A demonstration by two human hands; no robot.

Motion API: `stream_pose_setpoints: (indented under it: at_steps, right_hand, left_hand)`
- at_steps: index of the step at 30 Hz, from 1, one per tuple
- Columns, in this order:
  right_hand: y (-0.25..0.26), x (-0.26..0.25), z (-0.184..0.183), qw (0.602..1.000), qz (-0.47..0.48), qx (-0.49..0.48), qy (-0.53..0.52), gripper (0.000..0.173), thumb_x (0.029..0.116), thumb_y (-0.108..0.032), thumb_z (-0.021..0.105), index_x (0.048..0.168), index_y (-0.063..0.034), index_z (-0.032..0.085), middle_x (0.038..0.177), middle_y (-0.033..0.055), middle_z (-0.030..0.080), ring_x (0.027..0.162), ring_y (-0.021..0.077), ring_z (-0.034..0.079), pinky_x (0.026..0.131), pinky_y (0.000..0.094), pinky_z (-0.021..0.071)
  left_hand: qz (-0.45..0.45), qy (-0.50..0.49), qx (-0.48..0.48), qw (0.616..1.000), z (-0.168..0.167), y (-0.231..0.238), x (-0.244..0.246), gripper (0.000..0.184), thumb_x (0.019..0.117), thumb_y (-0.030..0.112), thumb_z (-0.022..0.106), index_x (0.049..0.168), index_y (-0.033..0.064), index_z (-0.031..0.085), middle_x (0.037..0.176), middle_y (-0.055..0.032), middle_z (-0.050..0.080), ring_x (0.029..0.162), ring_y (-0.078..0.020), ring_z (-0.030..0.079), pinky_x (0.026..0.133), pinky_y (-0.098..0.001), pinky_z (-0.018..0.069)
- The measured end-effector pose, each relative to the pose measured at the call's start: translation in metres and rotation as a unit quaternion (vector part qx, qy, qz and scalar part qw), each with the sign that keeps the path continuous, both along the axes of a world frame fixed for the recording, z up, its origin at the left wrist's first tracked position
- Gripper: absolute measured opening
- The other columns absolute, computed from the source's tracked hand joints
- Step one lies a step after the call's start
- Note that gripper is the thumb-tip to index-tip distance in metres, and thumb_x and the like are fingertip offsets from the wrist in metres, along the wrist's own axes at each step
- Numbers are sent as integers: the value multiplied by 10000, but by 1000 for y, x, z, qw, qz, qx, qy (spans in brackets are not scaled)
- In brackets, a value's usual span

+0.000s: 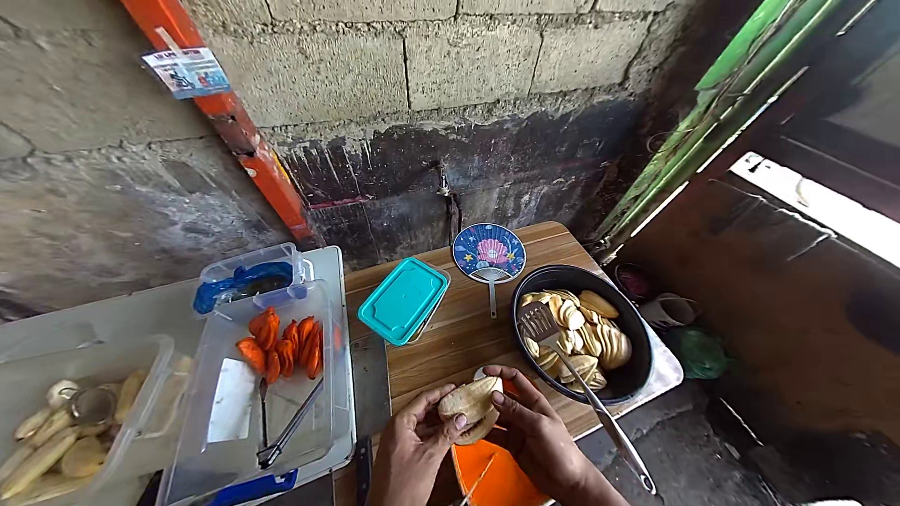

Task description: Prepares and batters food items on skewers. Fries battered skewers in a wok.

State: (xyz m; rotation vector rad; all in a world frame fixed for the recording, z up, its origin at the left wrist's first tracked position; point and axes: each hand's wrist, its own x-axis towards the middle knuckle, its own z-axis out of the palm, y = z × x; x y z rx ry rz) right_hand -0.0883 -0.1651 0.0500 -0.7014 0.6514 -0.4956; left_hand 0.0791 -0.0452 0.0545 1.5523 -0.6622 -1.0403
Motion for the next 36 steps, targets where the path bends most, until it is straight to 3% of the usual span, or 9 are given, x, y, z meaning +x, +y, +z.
stream_pose_setpoints:
  at_steps: [3, 7, 11, 14, 21, 24, 29, 32, 36]
  right_hand:
    - [-3, 1, 3, 999, -13, -43, 29, 372, 1009, -71, 621, 1358, -17, 504, 1226, 249, 673, 1053, 388, 720, 881, 561, 626]
    - [-8, -5, 10, 998, -31, -56, 24, 339, 1016, -53, 585, 1341, -13, 496, 1214, 247, 677, 1041, 381, 725, 877, 553, 627]
    - [-16, -14, 13, 996, -58, -74, 9, 359, 1016, -57, 615, 1349, 0, 493, 1195, 254, 681, 1026, 376, 731, 875, 543, 636]
    - [-23, -23, 20, 996, -38, -77, 17, 381, 1014, -90, 636, 1360, -13, 496, 1214, 244, 681, 1046, 382, 730, 876, 552, 639]
    - [-33, -42, 15, 966, 18, -257, 24, 460, 915, 31, 726, 1341, 22, 552, 1202, 175, 716, 1023, 274, 745, 914, 422, 642]
    - [-30, -43, 14, 961, 21, -276, 9, 469, 924, 44, 709, 1364, 37, 548, 1205, 175, 716, 1029, 256, 742, 930, 404, 632]
    - [-27, -45, 18, 973, 45, -224, 9, 428, 959, -112, 735, 1334, 26, 578, 1170, 181, 717, 975, 270, 741, 849, 425, 648]
    - [-21, -39, 19, 969, 23, -227, 96, 339, 983, -196, 723, 1249, 3, 655, 1069, 146, 745, 879, 243, 754, 745, 387, 663]
    - [-10, -34, 10, 964, 14, -245, 103, 324, 999, -204, 701, 1247, -1, 654, 1066, 153, 739, 879, 245, 748, 746, 388, 659]
  left_hand:
    - [22, 14, 1, 1000, 4, -5, -8, 366, 872, 93, 806, 1213, 13, 701, 1058, -84, 773, 954, -175, 756, 881, -335, 640]
    - [46, 37, -11, 998, 9, -12, -21, 261, 889, 81, 790, 1119, -16, 713, 965, -101, 775, 876, -179, 756, 833, -337, 641]
    - [-8, 70, -74, 995, 13, -17, -28, 706, 845, 29, 822, 1454, -48, 472, 1211, -159, 724, 1060, -278, 738, 932, -416, 635]
    - [-24, 45, -98, 994, 11, -20, -31, 807, 807, -19, 837, 1495, -34, 416, 1182, -150, 738, 1027, -281, 750, 893, -418, 650]
    - [-27, 18, -119, 992, 11, -20, -31, 697, 898, -54, 730, 1514, -68, 403, 1173, -151, 747, 998, -263, 757, 904, -407, 642]
    - [-24, 5, -117, 993, 9, -18, -30, 580, 913, -33, 719, 1441, -91, 485, 1152, -134, 752, 983, -230, 753, 895, -377, 639]
    - [-39, 19, -112, 993, 7, -10, -27, 394, 898, -37, 728, 1269, -67, 599, 1096, -120, 754, 969, -213, 748, 883, -359, 636]
    - [-44, 72, -89, 992, 4, -5, -27, 331, 933, 0, 707, 1243, -60, 605, 1080, -134, 751, 966, -231, 748, 877, -382, 640]
    - [-6, 95, -53, 994, -1, -1, -29, 255, 966, 32, 683, 1203, -43, 630, 1035, -142, 756, 898, -231, 756, 787, -369, 653]
